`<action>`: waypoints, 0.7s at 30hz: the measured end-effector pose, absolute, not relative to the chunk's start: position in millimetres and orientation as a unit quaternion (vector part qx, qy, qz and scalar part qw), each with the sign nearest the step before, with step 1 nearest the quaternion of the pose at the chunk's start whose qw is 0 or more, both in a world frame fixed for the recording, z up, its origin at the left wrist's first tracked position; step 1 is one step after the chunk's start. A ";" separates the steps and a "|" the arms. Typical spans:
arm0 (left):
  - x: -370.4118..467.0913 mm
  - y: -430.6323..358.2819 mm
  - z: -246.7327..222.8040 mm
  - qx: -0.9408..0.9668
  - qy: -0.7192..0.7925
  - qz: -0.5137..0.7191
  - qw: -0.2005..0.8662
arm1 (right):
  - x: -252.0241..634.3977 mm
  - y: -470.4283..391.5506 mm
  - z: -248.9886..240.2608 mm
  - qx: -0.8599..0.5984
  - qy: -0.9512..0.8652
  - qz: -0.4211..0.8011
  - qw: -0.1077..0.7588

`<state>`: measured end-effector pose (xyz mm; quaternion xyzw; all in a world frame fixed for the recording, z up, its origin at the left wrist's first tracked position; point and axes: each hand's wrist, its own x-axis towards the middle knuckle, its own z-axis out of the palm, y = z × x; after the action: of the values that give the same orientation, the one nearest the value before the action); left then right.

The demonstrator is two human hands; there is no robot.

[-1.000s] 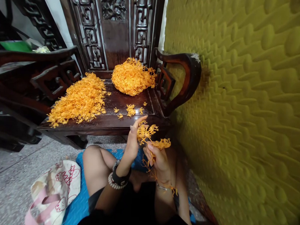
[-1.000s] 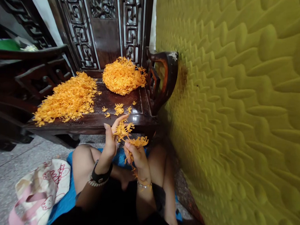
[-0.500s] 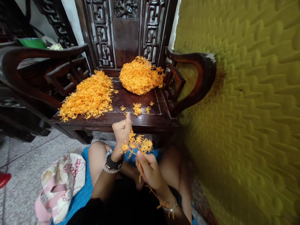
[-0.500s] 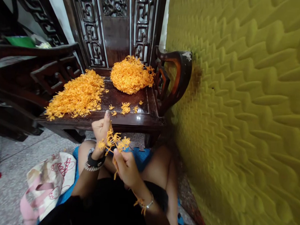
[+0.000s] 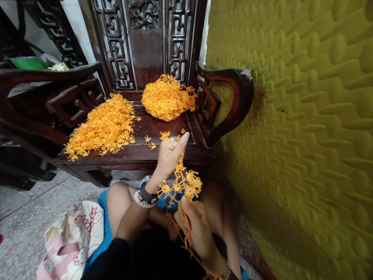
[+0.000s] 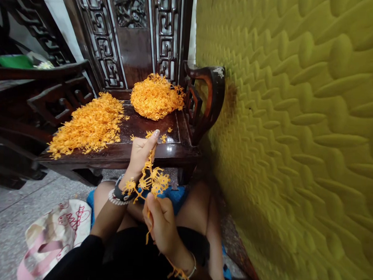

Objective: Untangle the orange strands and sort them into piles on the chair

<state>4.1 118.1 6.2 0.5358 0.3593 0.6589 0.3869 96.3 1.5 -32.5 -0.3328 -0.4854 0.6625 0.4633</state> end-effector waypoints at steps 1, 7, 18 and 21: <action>3.7 115.3 8.6 0.545 0.355 0.653 0.388 | 97.2 0.2 -32.4 -0.331 -0.477 0.670 0.463; -20.9 83.4 19.2 0.637 0.281 0.560 0.449 | 102.6 3.6 -30.6 -0.432 -0.461 0.598 0.493; -1.2 93.0 -5.5 0.606 0.461 0.630 0.151 | 88.4 13.5 -31.3 -0.451 -0.564 0.520 0.456; -1.8 117.8 -9.0 0.598 0.433 0.644 0.202 | 86.4 17.6 -30.5 -0.445 -0.547 0.538 0.462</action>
<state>-1.8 117.8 -9.0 0.5983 0.4326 0.6436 0.2017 86.4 17.6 -30.5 -0.4453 -0.5465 0.5379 0.4623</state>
